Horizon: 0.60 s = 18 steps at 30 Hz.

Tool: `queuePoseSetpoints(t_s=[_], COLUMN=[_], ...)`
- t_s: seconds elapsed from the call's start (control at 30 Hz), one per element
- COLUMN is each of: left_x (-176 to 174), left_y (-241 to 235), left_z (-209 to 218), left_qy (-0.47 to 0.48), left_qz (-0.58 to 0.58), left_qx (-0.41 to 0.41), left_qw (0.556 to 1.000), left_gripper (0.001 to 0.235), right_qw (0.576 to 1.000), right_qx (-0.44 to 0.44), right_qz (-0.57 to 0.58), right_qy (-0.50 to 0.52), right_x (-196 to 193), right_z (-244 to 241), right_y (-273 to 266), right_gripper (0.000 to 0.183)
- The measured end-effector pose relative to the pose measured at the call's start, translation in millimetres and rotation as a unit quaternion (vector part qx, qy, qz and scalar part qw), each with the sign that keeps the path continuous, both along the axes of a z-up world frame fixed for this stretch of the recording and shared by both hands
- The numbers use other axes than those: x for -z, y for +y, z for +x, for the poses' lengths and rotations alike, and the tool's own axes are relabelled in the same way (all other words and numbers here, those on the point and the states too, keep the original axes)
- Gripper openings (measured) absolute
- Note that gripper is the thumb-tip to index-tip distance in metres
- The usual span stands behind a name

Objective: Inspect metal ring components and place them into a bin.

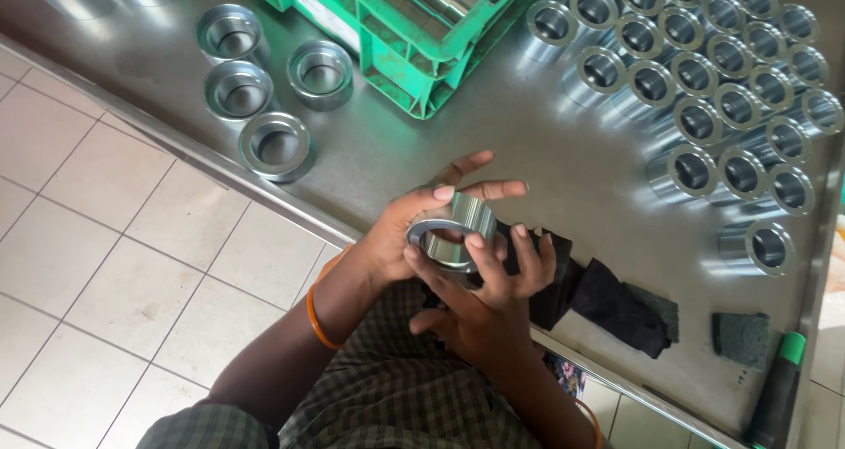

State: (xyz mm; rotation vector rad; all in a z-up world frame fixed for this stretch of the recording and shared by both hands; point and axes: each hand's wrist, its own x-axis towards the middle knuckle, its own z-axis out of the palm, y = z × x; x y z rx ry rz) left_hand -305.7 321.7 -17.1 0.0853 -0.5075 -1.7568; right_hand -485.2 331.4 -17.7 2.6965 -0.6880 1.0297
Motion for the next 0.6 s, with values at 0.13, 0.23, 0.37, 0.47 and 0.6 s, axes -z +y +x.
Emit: queuePoseSetpoints(t_s=[0.13, 0.23, 0.37, 0.47, 0.6], left_x=[13, -3, -8, -25, -22], left_y=[-5, -13, -29, -37, -48], left_z=[15, 19, 20, 13, 14], left_qy=[0.04, -0.08, -0.592, -0.803, -0.894], left_qz=[-0.002, 0.038, -0.074, -0.132, -0.159], left_qx=[-0.014, -0.038, -0.231, -0.24, -0.158], left_qw=[0.999, 0.995, 0.769, 0.53, 0.389], left_gripper=[0.079, 0.077, 0.062, 0.056, 0.061], right_qw=[0.995, 0.976, 0.919, 0.887, 0.889], right_qx=[-0.068, -0.038, 0.306, 0.397, 0.405], right_qz=[0.064, 0.213, 0.241, 0.232, 0.214], right_qy=[-0.015, 0.032, 0.064, 0.049, 0.019], right_x=[7, 4, 22, 26, 27], right_z=[-32, -75, -141, -159, -144], right_y=[-39, -98, -186, -207, -200], right_gripper=[0.062, 0.047, 0.042, 0.051, 0.043])
